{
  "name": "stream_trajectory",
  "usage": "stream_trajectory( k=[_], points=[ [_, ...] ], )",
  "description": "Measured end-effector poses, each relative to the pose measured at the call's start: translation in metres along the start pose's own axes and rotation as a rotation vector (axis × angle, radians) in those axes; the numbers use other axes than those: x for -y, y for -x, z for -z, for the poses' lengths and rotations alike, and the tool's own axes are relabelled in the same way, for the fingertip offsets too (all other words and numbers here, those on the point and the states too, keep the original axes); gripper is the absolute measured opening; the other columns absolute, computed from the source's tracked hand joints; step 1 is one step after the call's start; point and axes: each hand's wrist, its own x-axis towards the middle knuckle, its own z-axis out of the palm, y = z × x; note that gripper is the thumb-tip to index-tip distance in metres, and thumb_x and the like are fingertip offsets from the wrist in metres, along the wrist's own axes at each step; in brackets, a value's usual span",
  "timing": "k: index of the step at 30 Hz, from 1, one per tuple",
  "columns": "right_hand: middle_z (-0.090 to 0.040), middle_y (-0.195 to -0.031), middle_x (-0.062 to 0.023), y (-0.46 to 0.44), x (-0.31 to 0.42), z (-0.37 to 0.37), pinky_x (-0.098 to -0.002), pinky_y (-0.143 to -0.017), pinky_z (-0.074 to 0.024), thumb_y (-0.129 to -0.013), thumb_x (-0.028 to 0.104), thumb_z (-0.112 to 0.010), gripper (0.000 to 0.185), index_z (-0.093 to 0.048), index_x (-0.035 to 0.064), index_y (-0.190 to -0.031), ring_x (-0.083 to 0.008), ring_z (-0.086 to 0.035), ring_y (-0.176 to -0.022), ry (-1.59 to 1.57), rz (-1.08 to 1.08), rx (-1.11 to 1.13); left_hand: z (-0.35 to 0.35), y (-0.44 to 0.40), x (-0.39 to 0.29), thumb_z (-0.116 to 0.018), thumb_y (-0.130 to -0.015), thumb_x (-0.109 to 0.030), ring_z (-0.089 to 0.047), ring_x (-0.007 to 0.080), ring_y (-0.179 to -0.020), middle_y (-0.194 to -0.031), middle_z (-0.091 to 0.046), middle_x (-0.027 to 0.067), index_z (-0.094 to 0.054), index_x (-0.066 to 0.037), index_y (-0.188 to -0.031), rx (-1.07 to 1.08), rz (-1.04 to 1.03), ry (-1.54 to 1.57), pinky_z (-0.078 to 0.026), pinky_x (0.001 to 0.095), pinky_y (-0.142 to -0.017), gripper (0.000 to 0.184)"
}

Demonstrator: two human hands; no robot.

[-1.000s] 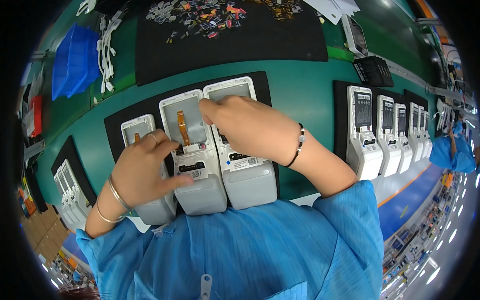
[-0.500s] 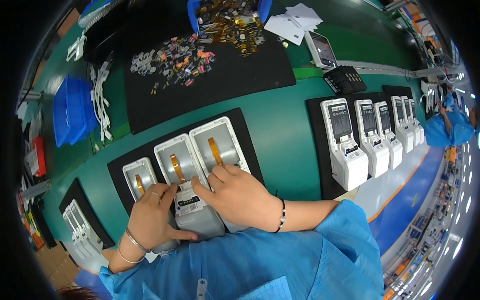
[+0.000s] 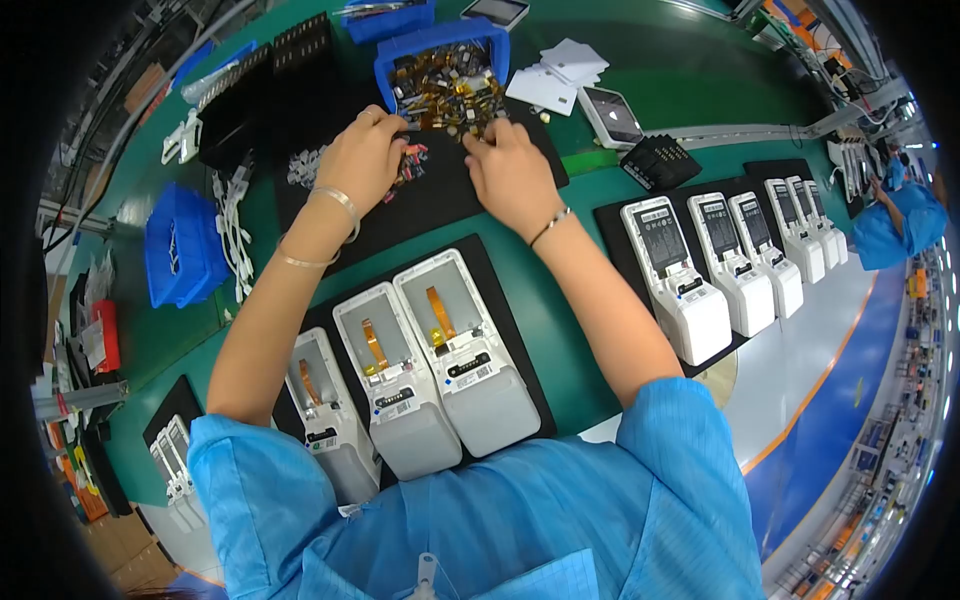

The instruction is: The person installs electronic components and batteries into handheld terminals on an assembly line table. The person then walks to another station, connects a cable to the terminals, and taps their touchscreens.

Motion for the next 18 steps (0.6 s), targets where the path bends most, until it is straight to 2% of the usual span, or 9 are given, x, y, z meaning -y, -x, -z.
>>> stream_trajectory(
  k=[4, 10, 15, 18],
  points=[
    [-0.055, -0.092, -0.0102, 0.015, 0.005, 0.007, -0.0362, -0.074, -0.0486, -0.078, 0.010, -0.065, 0.023, -0.067, 0.0034, -0.100, -0.0263, -0.055, -0.087, -0.006, 0.013, -0.019, -0.012, -0.026, 0.005, -0.063, -0.083, -0.017, -0.063, 0.0333, -0.089, -0.103, -0.058, 0.0155, -0.065, -0.004, -0.095, 0.082, 0.046, -0.125, -0.052, 0.0428, -0.077, 0.018],
    [-0.057, -0.087, -0.0108, 0.020, 0.001, 0.010, -0.0368, -0.074, -0.0486, -0.076, 0.011, -0.070, 0.019, -0.068, 0.0022, -0.092, -0.0267, -0.056, -0.085, -0.139, -0.054, -0.035, -0.027, -0.038, 0.011, -0.063, -0.083, -0.015, -0.064, 0.0348, -0.087, -0.103, -0.059, 0.0186, -0.064, -0.002, -0.093, 0.081, -0.032, -0.226, -0.053, 0.0438, -0.074, 0.017],
    [-0.059, -0.085, -0.0106, 0.005, 0.010, 0.008, -0.0370, -0.074, -0.0493, -0.075, 0.015, -0.072, 0.019, -0.068, 0.0027, -0.089, -0.0275, -0.057, -0.084, -0.147, -0.193, -0.063, -0.022, -0.037, -0.002, -0.064, -0.082, -0.012, -0.064, 0.0374, -0.085, -0.098, -0.060, 0.0212, -0.058, -0.002, -0.102, 0.025, 0.142, -0.125, -0.053, 0.0448, -0.072, 0.023],
    [-0.059, -0.084, -0.0105, 0.002, 0.010, -0.001, -0.0376, -0.072, -0.0497, -0.075, 0.018, -0.073, 0.020, -0.068, 0.0042, -0.089, -0.0275, -0.058, -0.083, -0.117, -0.199, -0.082, -0.021, -0.036, -0.009, -0.065, -0.080, -0.010, -0.064, 0.0383, -0.086, -0.095, -0.061, 0.0222, -0.056, -0.002, -0.104, 0.008, 0.200, -0.085, -0.053, 0.0456, -0.073, 0.027]
  ],
)
